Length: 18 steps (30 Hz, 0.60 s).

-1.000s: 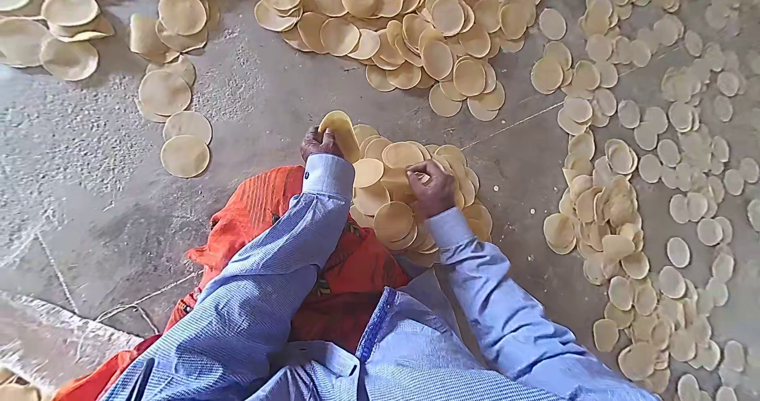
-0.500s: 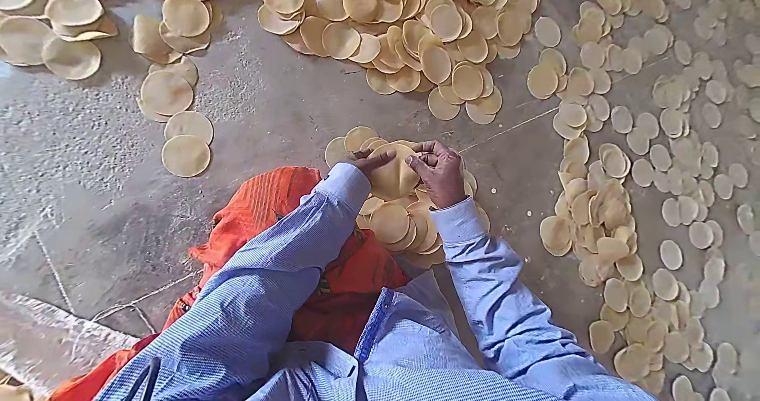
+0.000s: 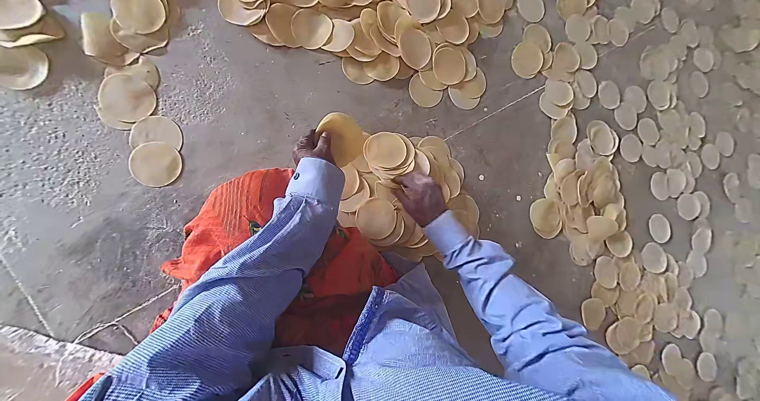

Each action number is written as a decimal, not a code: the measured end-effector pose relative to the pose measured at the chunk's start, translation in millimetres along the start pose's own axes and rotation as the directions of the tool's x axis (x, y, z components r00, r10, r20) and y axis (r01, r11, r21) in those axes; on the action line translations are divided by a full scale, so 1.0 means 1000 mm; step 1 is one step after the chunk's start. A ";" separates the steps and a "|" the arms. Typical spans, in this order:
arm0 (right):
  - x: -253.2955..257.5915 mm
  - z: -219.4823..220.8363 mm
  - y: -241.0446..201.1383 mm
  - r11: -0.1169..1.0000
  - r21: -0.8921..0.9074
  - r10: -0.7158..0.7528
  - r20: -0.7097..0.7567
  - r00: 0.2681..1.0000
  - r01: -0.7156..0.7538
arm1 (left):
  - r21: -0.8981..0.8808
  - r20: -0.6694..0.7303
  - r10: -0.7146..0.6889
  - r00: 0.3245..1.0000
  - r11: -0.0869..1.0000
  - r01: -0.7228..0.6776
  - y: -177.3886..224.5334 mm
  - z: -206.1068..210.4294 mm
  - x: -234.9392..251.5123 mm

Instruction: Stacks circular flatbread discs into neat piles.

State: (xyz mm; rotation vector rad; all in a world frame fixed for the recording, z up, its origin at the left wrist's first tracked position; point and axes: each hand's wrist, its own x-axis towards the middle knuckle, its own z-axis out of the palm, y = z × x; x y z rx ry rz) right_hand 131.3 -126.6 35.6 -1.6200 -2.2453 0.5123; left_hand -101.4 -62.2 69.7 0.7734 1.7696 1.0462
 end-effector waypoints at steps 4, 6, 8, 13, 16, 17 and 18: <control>0.020 0.025 -0.018 0.992 -0.101 0.097 0.190 0.977 -0.079 | 0.040 0.018 -0.094 0.995 0.995 0.093 0.004 -0.010 0.002; 0.027 0.022 -0.018 0.983 -0.128 0.155 0.209 0.966 -0.130 | 0.031 0.015 -0.083 0.996 0.996 0.083 0.002 -0.009 0.004; 0.026 0.019 -0.010 0.981 -0.154 0.149 0.196 0.969 -0.119 | 0.010 0.004 -0.080 0.997 0.997 0.080 -0.004 -0.007 0.008; 0.013 0.022 0.006 0.982 -0.182 -0.031 0.082 0.996 0.045 | 0.120 0.065 -0.118 0.991 0.987 0.110 0.015 -0.011 -0.007; 0.016 0.029 0.005 0.967 -0.215 -0.124 0.080 0.989 0.138 | 0.115 0.063 -0.111 0.992 0.988 0.103 0.010 -0.011 -0.004; 0.018 0.031 0.004 0.962 -0.222 -0.141 0.083 0.986 0.156 | 0.119 0.069 -0.105 0.992 0.988 0.097 0.009 -0.012 -0.003; 0.021 0.033 0.005 0.957 -0.234 -0.159 0.078 0.984 0.173 | 0.130 0.078 -0.108 0.991 0.987 0.097 0.009 -0.013 -0.002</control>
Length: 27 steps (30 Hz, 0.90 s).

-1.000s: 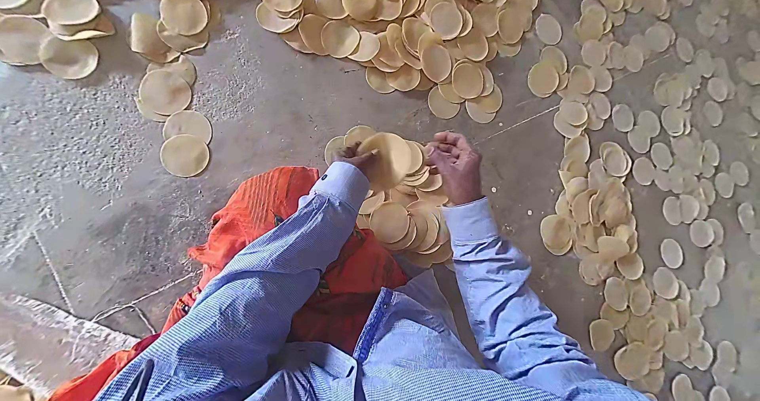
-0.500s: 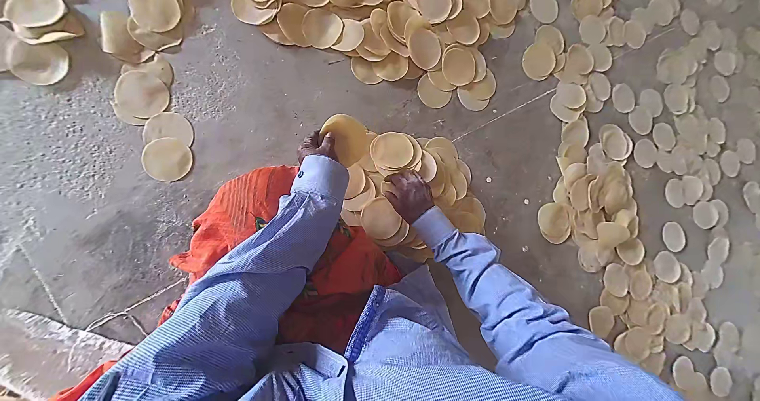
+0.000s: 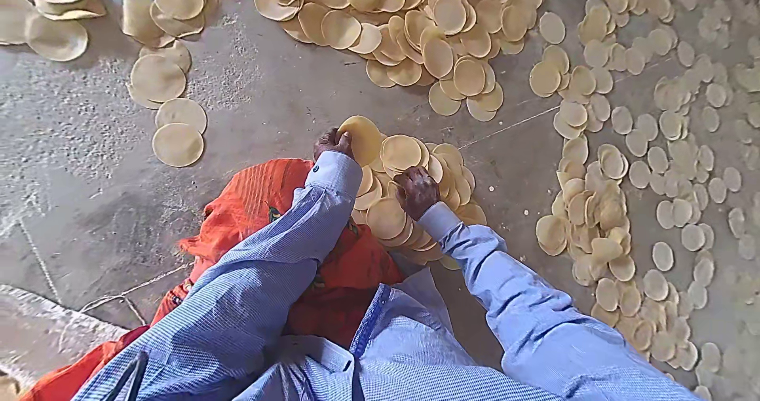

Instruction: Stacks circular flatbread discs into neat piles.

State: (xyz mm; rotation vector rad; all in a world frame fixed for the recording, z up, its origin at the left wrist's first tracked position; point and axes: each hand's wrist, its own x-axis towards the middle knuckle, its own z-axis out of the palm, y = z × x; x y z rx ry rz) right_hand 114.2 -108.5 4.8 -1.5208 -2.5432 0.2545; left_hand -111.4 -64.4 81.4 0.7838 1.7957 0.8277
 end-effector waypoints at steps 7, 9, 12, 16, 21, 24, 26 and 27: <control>0.013 -0.034 0.007 0.941 0.255 0.239 -0.038 0.970 -0.222 | 0.031 0.045 -0.029 0.999 0.999 0.027 0.005 -0.008 -0.002; 0.012 -0.046 0.010 0.867 0.393 0.354 -0.055 0.934 -0.306 | 0.053 0.056 -0.042 0.998 0.998 0.039 0.008 -0.008 -0.003; 0.012 -0.059 0.023 0.771 0.518 0.472 -0.076 0.878 -0.370 | 0.044 0.052 -0.043 0.998 0.998 0.041 0.007 -0.005 0.000; 0.023 -0.079 0.031 0.746 0.588 0.486 -0.158 0.860 -0.313 | -0.022 0.079 -0.026 0.997 0.999 0.028 0.004 -0.005 0.001; 0.054 -0.109 -0.012 0.722 0.676 0.331 -0.151 0.932 -0.147 | -0.051 0.265 -0.158 0.951 0.983 0.178 0.011 0.008 0.002; 0.070 -0.100 -0.032 0.673 0.716 0.309 -0.046 0.950 -0.184 | -0.341 0.333 -0.154 0.930 0.900 0.271 -0.005 0.020 0.010; 0.072 -0.093 -0.037 0.687 0.696 0.315 -0.025 0.949 -0.210 | -0.383 0.345 -0.130 0.929 0.885 0.266 -0.004 0.015 0.003; 0.071 -0.090 -0.036 0.727 0.653 0.319 -0.044 0.947 -0.215 | -0.349 0.315 -0.136 0.939 0.904 0.248 0.001 0.011 -0.003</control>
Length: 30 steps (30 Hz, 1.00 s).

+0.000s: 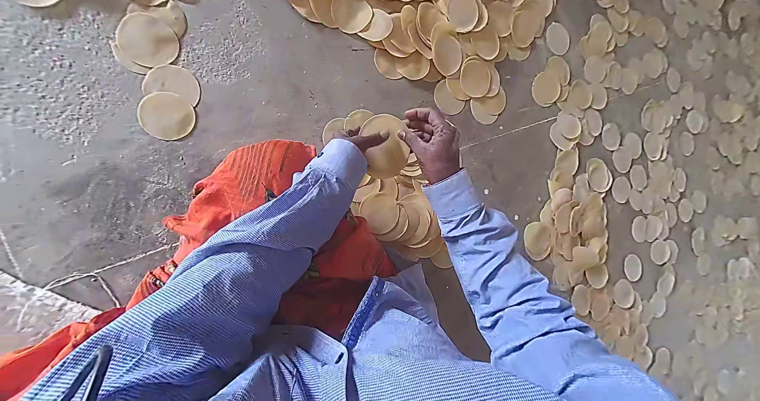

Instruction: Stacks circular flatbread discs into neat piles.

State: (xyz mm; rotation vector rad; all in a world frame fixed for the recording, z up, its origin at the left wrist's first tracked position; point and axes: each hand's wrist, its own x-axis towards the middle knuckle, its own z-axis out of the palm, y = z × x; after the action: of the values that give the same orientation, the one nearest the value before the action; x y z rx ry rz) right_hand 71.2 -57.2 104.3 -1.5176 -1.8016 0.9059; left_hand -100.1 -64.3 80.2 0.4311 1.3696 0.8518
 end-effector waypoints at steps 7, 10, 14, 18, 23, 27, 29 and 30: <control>-0.040 0.006 0.071 0.799 -0.601 0.184 0.228 0.956 -0.011 | 0.151 -0.164 0.022 0.986 0.989 0.003 0.000 -0.004 0.013; -0.051 0.014 0.095 0.782 -0.616 0.066 0.229 0.971 0.092 | 0.125 -0.145 0.015 0.989 0.992 0.003 -0.003 -0.006 0.016; -0.050 0.010 0.093 0.731 -0.659 0.010 0.275 0.962 0.181 | 0.171 -0.140 0.017 0.990 0.985 0.007 0.004 -0.009 0.006; -0.043 0.004 0.087 0.686 -0.703 0.025 0.280 0.960 0.187 | 0.182 -0.157 0.021 0.987 0.983 0.008 -0.001 -0.008 0.017; -0.033 -0.003 0.103 0.677 -0.723 0.078 0.261 0.962 0.141 | 0.355 -0.206 0.002 0.979 0.932 0.073 -0.018 -0.009 0.060; -0.028 -0.004 0.121 0.651 -0.737 0.057 0.287 0.956 0.182 | 0.288 -0.220 0.022 0.975 0.957 0.044 -0.013 -0.019 0.044; -0.026 -0.004 0.128 0.664 -0.725 0.018 0.264 0.964 0.186 | 0.186 -0.225 0.028 0.974 0.982 0.015 -0.010 -0.023 0.036; -0.025 -0.003 0.129 0.680 -0.711 -0.004 0.242 0.970 0.180 | 0.168 -0.217 0.029 0.976 0.986 0.008 -0.009 -0.024 0.033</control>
State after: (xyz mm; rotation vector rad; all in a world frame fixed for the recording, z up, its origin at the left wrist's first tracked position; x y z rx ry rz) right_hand 151.4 -67.6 1.0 -1.7999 -2.5817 0.2819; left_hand -121.6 -50.0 47.1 0.4855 1.6526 0.8126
